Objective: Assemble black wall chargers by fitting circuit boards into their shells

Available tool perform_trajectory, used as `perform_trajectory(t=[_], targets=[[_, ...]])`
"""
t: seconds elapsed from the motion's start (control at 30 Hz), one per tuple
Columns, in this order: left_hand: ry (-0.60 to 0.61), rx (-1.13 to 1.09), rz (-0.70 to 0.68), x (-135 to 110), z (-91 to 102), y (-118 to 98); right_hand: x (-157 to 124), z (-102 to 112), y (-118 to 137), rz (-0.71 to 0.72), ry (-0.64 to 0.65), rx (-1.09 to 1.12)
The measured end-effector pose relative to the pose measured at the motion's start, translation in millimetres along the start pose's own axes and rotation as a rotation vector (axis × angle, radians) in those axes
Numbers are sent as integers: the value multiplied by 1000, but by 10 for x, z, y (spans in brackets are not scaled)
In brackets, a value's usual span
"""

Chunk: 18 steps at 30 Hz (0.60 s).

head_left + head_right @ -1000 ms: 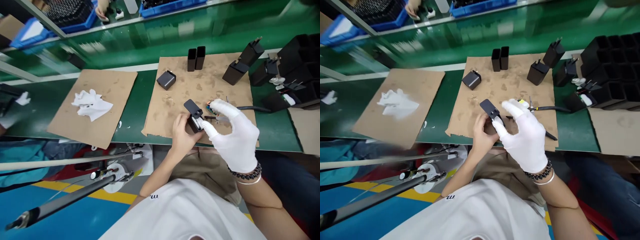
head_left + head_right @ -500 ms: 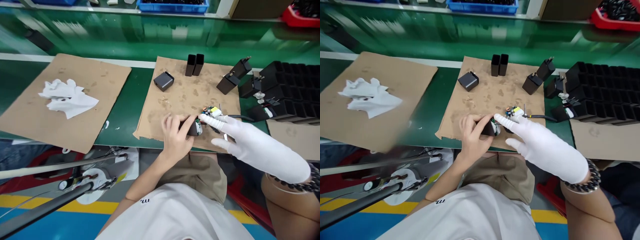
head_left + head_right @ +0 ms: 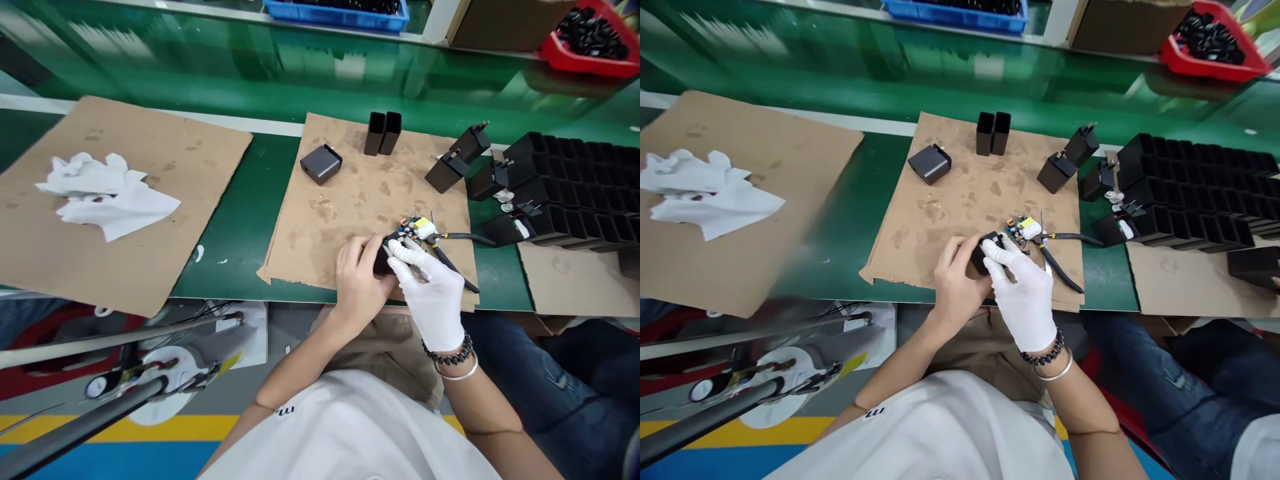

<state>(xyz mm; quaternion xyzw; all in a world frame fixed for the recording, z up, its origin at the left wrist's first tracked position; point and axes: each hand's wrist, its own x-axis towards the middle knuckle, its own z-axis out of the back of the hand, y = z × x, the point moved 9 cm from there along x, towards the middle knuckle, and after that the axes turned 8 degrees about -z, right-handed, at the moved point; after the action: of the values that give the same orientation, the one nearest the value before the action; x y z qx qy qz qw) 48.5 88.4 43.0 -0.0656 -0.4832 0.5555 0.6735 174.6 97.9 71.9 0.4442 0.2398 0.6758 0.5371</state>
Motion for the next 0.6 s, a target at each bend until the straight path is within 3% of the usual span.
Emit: perform_trajectory(t=[0.17, 0.3, 0.4, 0.5, 0.6], targets=[[-7, 56, -8, -58, -8, 16, -30, -75, 63, 81, -16, -310], [106, 3, 39, -44, 20, 199, 125, -132, 133, 153, 121, -258], [155, -21, 56, -56, 188, 396, 166, -15, 289, 214, 77, -307], [99, -2, 108, -80, 466, 611, 107, 53, 361, 226, -2, -369], [78, 30, 151, -79, 614, 709, 45, -113, 244, 195, 133, -289]])
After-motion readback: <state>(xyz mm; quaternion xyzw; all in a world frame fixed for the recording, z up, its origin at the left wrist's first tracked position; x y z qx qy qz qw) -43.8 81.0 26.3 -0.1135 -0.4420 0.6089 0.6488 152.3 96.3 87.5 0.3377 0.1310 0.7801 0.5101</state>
